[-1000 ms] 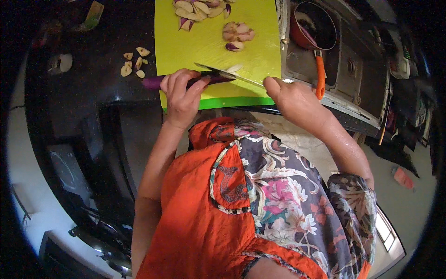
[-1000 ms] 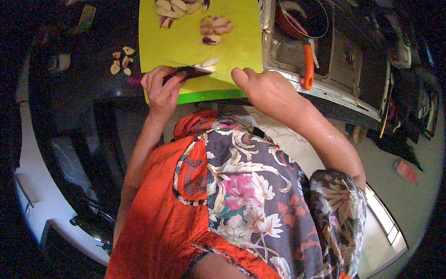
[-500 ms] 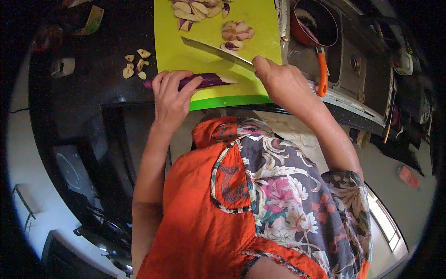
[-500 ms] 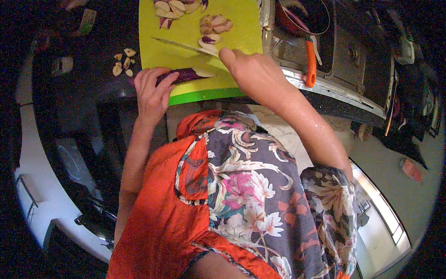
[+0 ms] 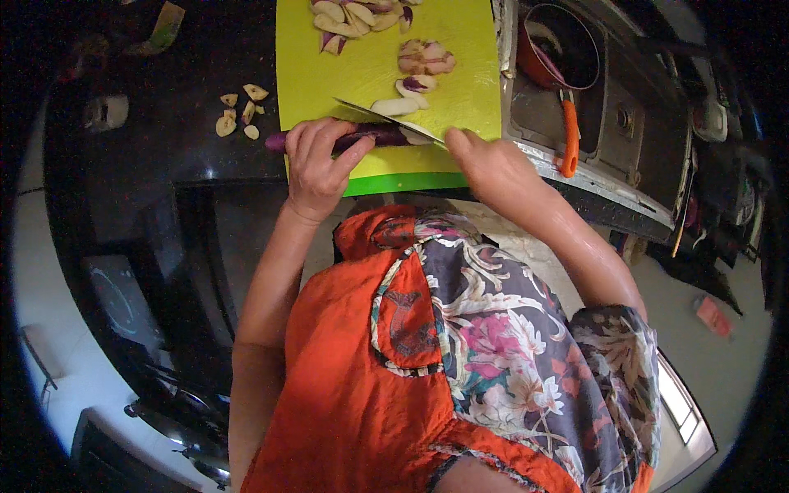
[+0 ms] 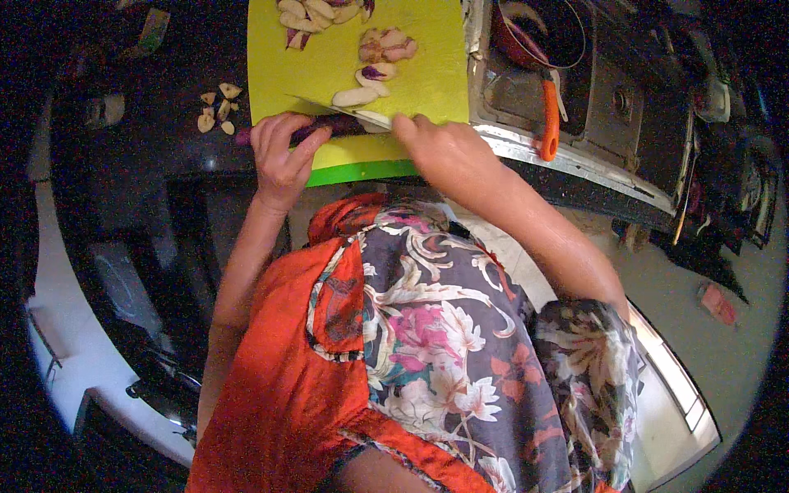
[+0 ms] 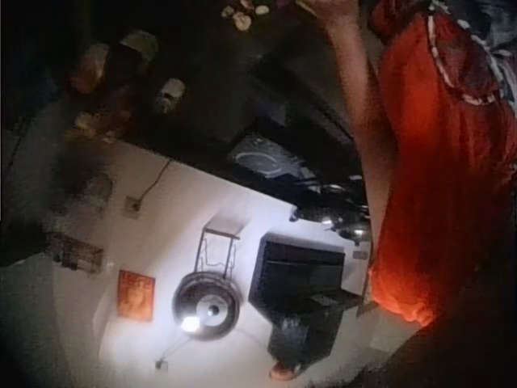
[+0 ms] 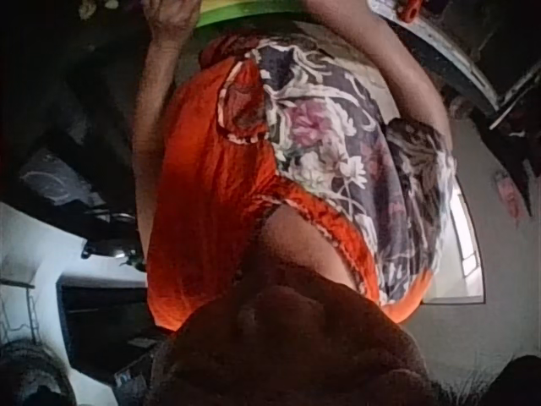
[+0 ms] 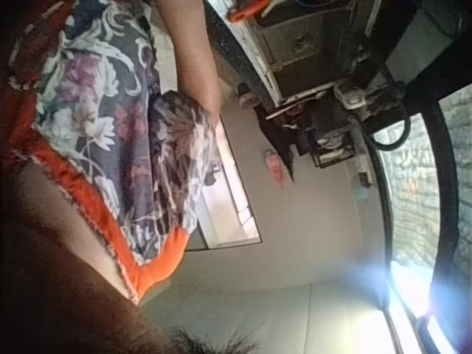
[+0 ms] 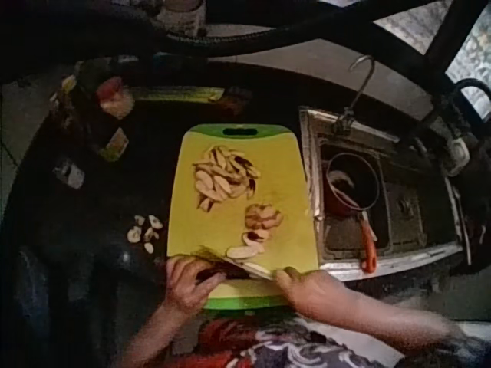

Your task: The person washes an eggplant under running water, then slices it into thin pieces on a yellow cutting board using a cleaver. The person repeatedly rinses the knife and hands during the process.

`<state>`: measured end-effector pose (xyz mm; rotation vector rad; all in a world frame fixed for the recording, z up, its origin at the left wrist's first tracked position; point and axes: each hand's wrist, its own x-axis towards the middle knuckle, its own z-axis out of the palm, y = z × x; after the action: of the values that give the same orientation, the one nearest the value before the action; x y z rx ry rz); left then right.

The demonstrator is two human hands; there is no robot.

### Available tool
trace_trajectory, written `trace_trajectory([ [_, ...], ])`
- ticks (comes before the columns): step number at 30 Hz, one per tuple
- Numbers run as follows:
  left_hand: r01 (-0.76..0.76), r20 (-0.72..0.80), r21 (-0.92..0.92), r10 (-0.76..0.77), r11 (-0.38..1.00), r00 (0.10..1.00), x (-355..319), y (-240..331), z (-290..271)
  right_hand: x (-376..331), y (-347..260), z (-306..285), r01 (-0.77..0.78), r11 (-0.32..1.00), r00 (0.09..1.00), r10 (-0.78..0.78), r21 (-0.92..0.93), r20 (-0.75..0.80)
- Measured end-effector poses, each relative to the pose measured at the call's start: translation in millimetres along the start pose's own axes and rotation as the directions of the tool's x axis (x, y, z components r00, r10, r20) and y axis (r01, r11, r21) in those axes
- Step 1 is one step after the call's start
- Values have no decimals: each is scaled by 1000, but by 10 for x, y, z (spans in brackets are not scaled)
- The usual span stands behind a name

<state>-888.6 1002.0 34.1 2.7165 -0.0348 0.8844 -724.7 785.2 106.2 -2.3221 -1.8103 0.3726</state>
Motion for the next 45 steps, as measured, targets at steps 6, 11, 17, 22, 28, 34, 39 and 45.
trace_trajectory([
  [6,26,17,-20,-26,999,1000,29,71,-58,370,-21,-11,-71,994,997,68,81,38],
  [11,87,26,-68,-86,994,996,-54,106,-27,92,-1,-204,-49,995,999,50,88,-2],
  [17,52,54,-11,-52,999,997,-4,141,-60,-162,-42,-397,-25,999,988,32,-49,153],
  [22,31,50,5,-31,1000,998,-56,140,-31,-136,-31,-128,-17,999,998,13,50,69],
  [28,50,54,7,-50,999,997,-45,149,-27,335,-74,130,-63,995,997,60,81,37],
  [34,48,61,-30,-46,998,997,-235,121,-100,404,-32,38,-31,998,995,36,61,-90],
  [39,31,46,20,-32,999,998,-95,113,-67,149,-168,-236,-21,998,1000,22,58,-22],
  [45,26,35,20,-26,999,999,-75,113,-54,-160,-184,-262,-15,1000,995,16,-6,98],
])
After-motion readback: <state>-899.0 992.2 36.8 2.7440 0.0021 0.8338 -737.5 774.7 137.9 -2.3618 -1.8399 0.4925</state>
